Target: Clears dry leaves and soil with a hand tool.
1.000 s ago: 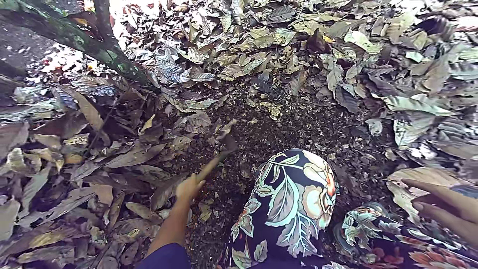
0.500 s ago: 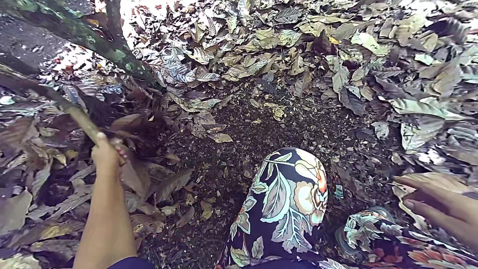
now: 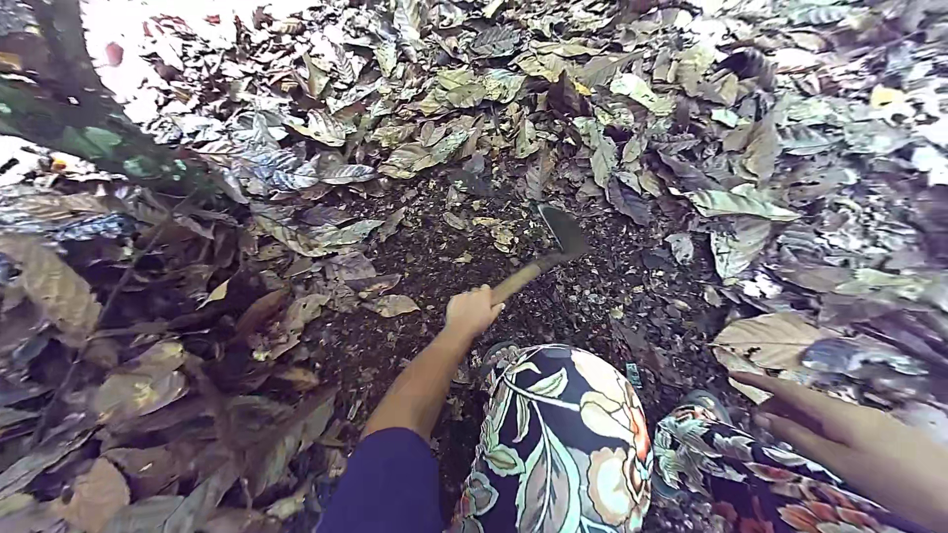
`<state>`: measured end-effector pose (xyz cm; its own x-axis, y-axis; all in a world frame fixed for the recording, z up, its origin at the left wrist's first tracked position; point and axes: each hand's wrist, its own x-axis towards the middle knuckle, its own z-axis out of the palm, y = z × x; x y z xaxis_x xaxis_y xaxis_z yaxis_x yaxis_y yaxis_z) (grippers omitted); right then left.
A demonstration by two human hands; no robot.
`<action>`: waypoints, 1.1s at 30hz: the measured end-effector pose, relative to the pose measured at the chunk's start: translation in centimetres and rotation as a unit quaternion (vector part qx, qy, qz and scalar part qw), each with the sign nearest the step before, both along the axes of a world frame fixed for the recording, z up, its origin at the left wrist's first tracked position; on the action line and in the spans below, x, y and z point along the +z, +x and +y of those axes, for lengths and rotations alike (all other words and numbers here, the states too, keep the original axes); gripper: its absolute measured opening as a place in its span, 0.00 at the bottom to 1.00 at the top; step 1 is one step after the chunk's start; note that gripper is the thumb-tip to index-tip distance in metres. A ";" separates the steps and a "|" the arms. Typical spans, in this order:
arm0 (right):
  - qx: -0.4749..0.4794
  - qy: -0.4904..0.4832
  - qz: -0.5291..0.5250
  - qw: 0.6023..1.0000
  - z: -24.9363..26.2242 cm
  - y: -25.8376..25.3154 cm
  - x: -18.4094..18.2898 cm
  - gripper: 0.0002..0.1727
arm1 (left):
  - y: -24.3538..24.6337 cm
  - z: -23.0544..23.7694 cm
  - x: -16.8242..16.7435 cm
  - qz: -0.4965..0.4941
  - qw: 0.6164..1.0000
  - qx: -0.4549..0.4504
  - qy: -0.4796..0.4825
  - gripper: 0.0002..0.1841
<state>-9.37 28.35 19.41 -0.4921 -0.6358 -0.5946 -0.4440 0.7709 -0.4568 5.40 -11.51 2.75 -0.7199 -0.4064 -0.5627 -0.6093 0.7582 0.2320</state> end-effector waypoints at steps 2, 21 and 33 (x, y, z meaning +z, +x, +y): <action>-0.011 0.005 0.007 1.000 0.1 -0.1 0.1 0.30 | -1.8 -0.3 -1.7 -0.025 0.999 -0.026 -0.003 0.33; 0.077 -0.022 -0.041 0.996 -5.2 -0.6 0.9 0.30 | 34.8 -11.4 8.7 0.176 0.687 0.704 -0.032 0.38; 0.062 -0.006 -0.013 0.998 -4.1 -1.0 -0.1 0.30 | 27.5 -2.1 -1.7 -0.125 0.927 0.352 -0.036 0.38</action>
